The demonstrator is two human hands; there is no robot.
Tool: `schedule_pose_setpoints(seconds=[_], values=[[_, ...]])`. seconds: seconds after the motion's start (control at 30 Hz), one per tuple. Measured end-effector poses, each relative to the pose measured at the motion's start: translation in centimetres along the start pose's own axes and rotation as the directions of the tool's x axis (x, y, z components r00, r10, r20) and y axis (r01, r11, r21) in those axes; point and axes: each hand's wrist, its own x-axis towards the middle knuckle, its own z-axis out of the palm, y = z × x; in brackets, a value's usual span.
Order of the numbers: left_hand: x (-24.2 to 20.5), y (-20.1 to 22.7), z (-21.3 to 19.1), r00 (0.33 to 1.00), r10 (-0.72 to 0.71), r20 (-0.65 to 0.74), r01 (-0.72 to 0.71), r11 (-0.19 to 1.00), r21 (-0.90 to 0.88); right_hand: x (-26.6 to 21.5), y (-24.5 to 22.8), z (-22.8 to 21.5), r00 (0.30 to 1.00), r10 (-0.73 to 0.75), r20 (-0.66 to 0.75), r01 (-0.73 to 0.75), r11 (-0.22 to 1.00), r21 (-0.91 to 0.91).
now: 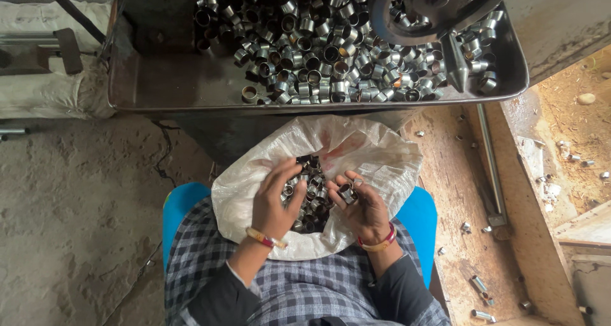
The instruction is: The person sits on a stool and repeatedly picks small metal cylindrical parts from a white sack on their lap, then places them into a metal tray on a machine. The person handles the parts by hand without using tools.
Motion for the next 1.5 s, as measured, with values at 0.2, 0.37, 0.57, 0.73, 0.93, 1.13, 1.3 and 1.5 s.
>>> schedule_pose_setpoints(seconds=[0.2,0.37,0.57,0.73,0.93,1.13,1.3,1.5], values=[[13.0,-0.5,-2.5,0.951,0.309,-0.022,-0.267,0.851,0.452,0.8,0.2,-0.8,0.997,0.014,0.071,-0.013,1.0,-0.009],[21.8,0.1,-3.0,0.786,-0.533,0.313,0.26,0.745,0.614,0.9,0.3,-0.3,0.992,-0.023,0.12,0.032,0.997,-0.074],[23.6,-0.8,-3.0,0.607,-0.68,0.412,0.301,0.676,0.672,1.3,0.3,0.3,0.992,0.031,0.123,-0.015,0.992,-0.125],[22.6,-5.7,-4.8,0.865,-0.418,0.278,0.219,0.812,0.541,1.5,-0.1,0.0,0.99,0.071,0.121,-0.052,0.986,-0.158],[22.6,-7.8,-7.1,0.745,-0.624,0.236,0.62,0.516,-0.591,1.9,0.2,-0.5,0.982,0.099,0.159,-0.07,0.982,-0.177],[20.2,-5.4,-7.2,0.807,-0.531,0.258,0.289,-0.026,-0.957,1.9,0.5,-0.6,0.983,0.115,0.146,-0.08,0.972,-0.222],[16.6,-2.0,-5.8,0.879,-0.403,0.254,0.235,-0.097,-0.967,1.9,0.4,-0.6,0.982,0.121,0.147,-0.086,0.972,-0.22],[11.4,1.6,-5.2,0.882,-0.26,0.392,0.399,-0.028,-0.916,1.7,0.2,-0.6,0.98,0.114,0.162,-0.078,0.974,-0.211]])
